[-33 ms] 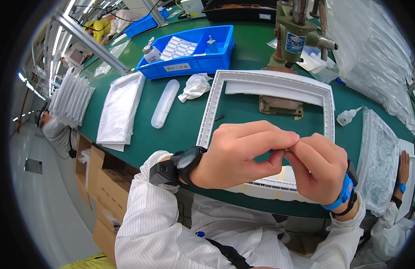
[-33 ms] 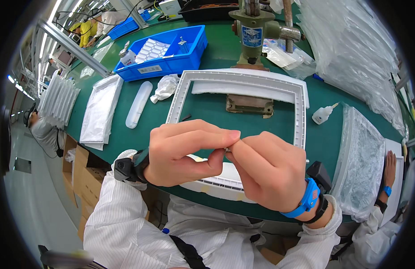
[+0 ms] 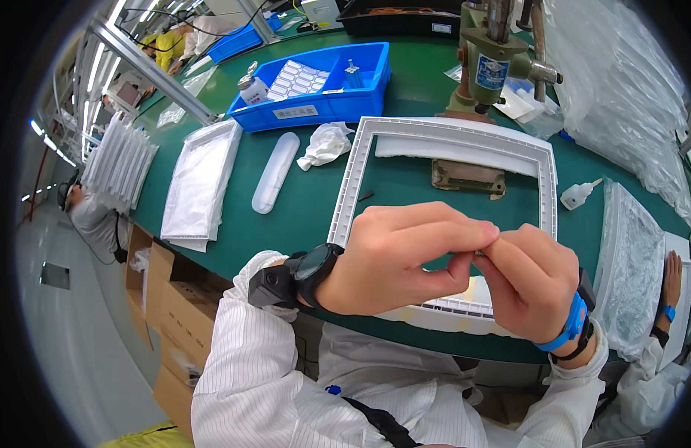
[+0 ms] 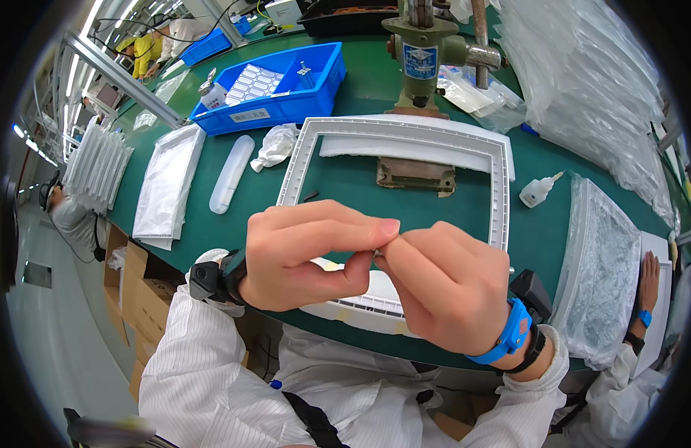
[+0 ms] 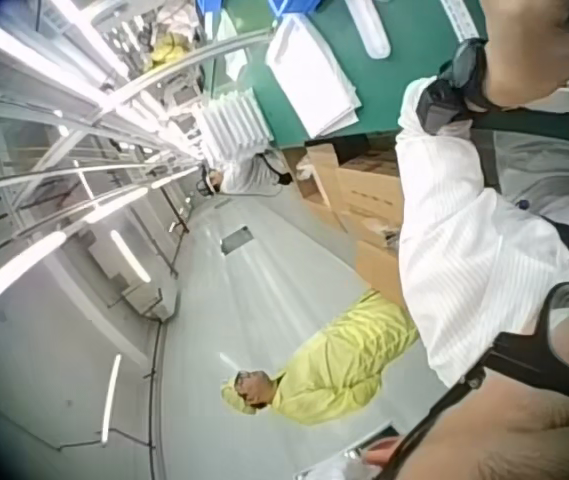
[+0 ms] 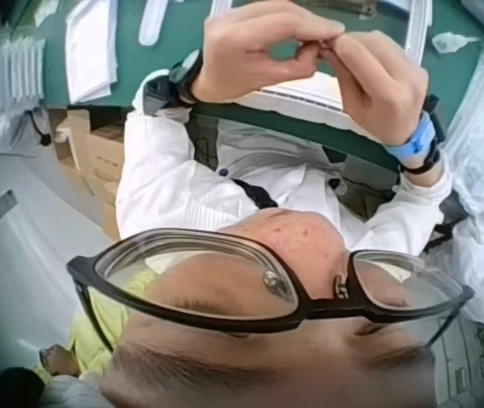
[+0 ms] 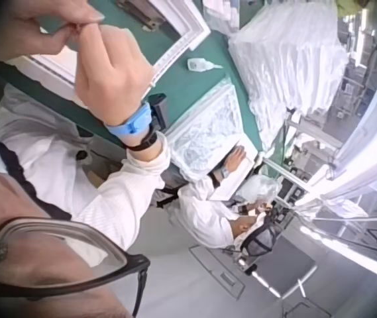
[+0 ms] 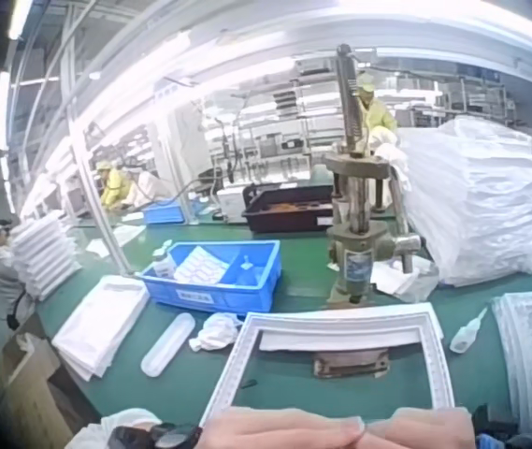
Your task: The worker assembles a white plastic frame by applying adhesive, inserting foam strips, and attaching small components using a precision press and glue dispenser.
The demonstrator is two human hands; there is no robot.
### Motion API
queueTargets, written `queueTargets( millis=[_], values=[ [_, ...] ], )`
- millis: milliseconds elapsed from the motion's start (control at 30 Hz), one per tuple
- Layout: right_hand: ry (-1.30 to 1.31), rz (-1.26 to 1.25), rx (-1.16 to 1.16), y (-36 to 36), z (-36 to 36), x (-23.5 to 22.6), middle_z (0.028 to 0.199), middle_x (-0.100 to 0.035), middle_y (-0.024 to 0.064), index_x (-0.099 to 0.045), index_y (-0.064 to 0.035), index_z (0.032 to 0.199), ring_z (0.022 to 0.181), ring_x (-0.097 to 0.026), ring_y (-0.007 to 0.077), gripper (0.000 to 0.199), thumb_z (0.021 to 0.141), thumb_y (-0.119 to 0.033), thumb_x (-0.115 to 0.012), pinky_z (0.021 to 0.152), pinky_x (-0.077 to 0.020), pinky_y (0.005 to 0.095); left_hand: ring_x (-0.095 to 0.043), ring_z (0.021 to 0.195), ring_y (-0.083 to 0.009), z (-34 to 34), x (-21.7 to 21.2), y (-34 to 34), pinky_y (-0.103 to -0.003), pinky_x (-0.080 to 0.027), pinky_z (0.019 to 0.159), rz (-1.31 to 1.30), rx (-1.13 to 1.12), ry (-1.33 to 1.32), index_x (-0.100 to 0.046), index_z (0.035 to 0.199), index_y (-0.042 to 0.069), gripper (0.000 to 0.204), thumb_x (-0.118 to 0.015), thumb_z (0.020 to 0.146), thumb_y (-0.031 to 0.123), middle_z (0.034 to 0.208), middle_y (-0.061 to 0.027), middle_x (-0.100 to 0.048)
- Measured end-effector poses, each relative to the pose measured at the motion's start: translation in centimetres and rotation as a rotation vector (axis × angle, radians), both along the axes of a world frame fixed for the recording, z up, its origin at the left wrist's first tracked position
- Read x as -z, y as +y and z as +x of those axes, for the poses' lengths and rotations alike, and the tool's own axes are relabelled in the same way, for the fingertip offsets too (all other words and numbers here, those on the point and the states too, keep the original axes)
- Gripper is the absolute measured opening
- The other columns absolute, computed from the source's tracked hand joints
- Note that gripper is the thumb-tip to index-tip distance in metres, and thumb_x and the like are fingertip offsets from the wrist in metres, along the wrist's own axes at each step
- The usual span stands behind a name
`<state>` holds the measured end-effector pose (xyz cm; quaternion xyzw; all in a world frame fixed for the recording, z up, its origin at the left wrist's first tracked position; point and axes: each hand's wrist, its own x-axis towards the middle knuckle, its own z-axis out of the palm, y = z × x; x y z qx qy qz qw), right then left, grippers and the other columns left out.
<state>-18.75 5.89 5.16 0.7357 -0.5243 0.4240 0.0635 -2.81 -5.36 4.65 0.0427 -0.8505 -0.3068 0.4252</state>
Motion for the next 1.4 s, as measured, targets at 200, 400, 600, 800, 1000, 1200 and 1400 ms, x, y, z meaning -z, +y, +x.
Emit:
queueTargets(
  millis=[200, 400, 600, 800, 1000, 1200, 1400],
  values=[
    [0.103, -0.087, -0.042, 0.4, 0.0, -0.1, 0.076, -0.062, 0.0059, -0.068, 0.0000, 0.090, 0.054, -0.054, 0.0178, 0.026, 0.064, 0.003, -0.072, 0.045, -0.0427, 0.0284, -0.070, 0.069, -0.0182, 0.7, -0.4, 0.0, -0.025, -0.056, 0.058, -0.001, 0.067, 0.050, -0.076, 0.099, 0.005, 0.043, -0.068, 0.062, -0.014, 0.088, -0.0116, -0.073],
    [0.139, -0.178, -0.014, 0.5, 0.8, 0.1, 0.078, -0.063, 0.0077, -0.068, 0.0017, 0.091, 0.053, -0.053, 0.0170, 0.024, 0.067, 0.002, -0.072, 0.045, -0.0422, 0.0271, -0.071, 0.073, -0.0189, 1.0, -1.3, -0.2, -0.026, -0.057, 0.062, 0.065, 0.139, -0.024, -0.076, 0.099, 0.004, 0.037, -0.069, 0.066, -0.013, 0.090, -0.0116, -0.073],
    [0.081, -0.116, -0.033, 0.2, 0.8, -0.1, 0.077, -0.063, 0.0086, -0.069, 0.0027, 0.095, 0.053, -0.053, 0.0187, 0.028, 0.067, 0.004, -0.074, 0.046, -0.0422, 0.0279, -0.072, 0.080, -0.0201, 1.9, -2.3, -1.7, -0.027, -0.058, 0.071, 0.289, 0.243, -0.186, -0.075, 0.097, 0.002, 0.030, -0.067, 0.072, -0.011, 0.090, -0.0112, -0.073],
    [0.048, -0.016, 0.036, 0.5, 0.4, -1.1, 0.076, -0.063, 0.0097, -0.071, -0.0002, 0.101, 0.058, -0.057, 0.0221, 0.033, 0.069, 0.007, -0.073, 0.049, -0.0442, 0.0311, -0.072, 0.083, -0.0153, 4.1, -2.3, -4.8, -0.024, -0.057, 0.072, 0.560, -0.040, -0.190, -0.072, 0.098, -0.003, 0.017, -0.065, 0.083, -0.007, 0.088, -0.0102, -0.072],
    [-0.021, 0.021, 0.024, -0.5, 0.2, -0.2, 0.075, -0.064, 0.0110, -0.070, 0.0011, 0.100, 0.061, -0.059, 0.0232, 0.026, 0.074, 0.007, -0.071, 0.052, -0.0454, 0.0305, -0.070, 0.083, -0.0131, 9.2, 2.5, -9.4, -0.022, -0.055, 0.073, 0.607, -0.228, -0.350, -0.073, 0.101, -0.002, 0.017, -0.068, 0.084, -0.003, 0.091, -0.0080, -0.071],
    [-0.038, 0.064, 0.044, -0.7, 0.3, 0.2, 0.076, -0.064, 0.0118, -0.070, 0.0011, 0.100, 0.062, -0.059, 0.0234, 0.025, 0.075, 0.007, -0.070, 0.053, -0.0455, 0.0307, -0.061, 0.078, -0.0090, 9.7, 5.4, -11.3, -0.020, -0.048, 0.067, 0.437, -0.257, -0.469, -0.075, 0.100, 0.001, 0.017, -0.070, 0.084, 0.000, 0.093, -0.0036, -0.065],
    [-0.047, 0.059, 0.045, -0.9, 0.2, 0.3, 0.075, -0.064, 0.0117, -0.070, 0.0010, 0.099, 0.061, -0.058, 0.0230, 0.025, 0.074, 0.008, -0.070, 0.053, -0.0446, 0.0306, -0.058, 0.073, -0.0092, 9.9, 6.1, -11.2, -0.022, -0.044, 0.063, 0.419, -0.264, -0.467, -0.076, 0.102, 0.004, 0.020, -0.072, 0.083, 0.004, 0.090, -0.0027, -0.066]
  ],
)
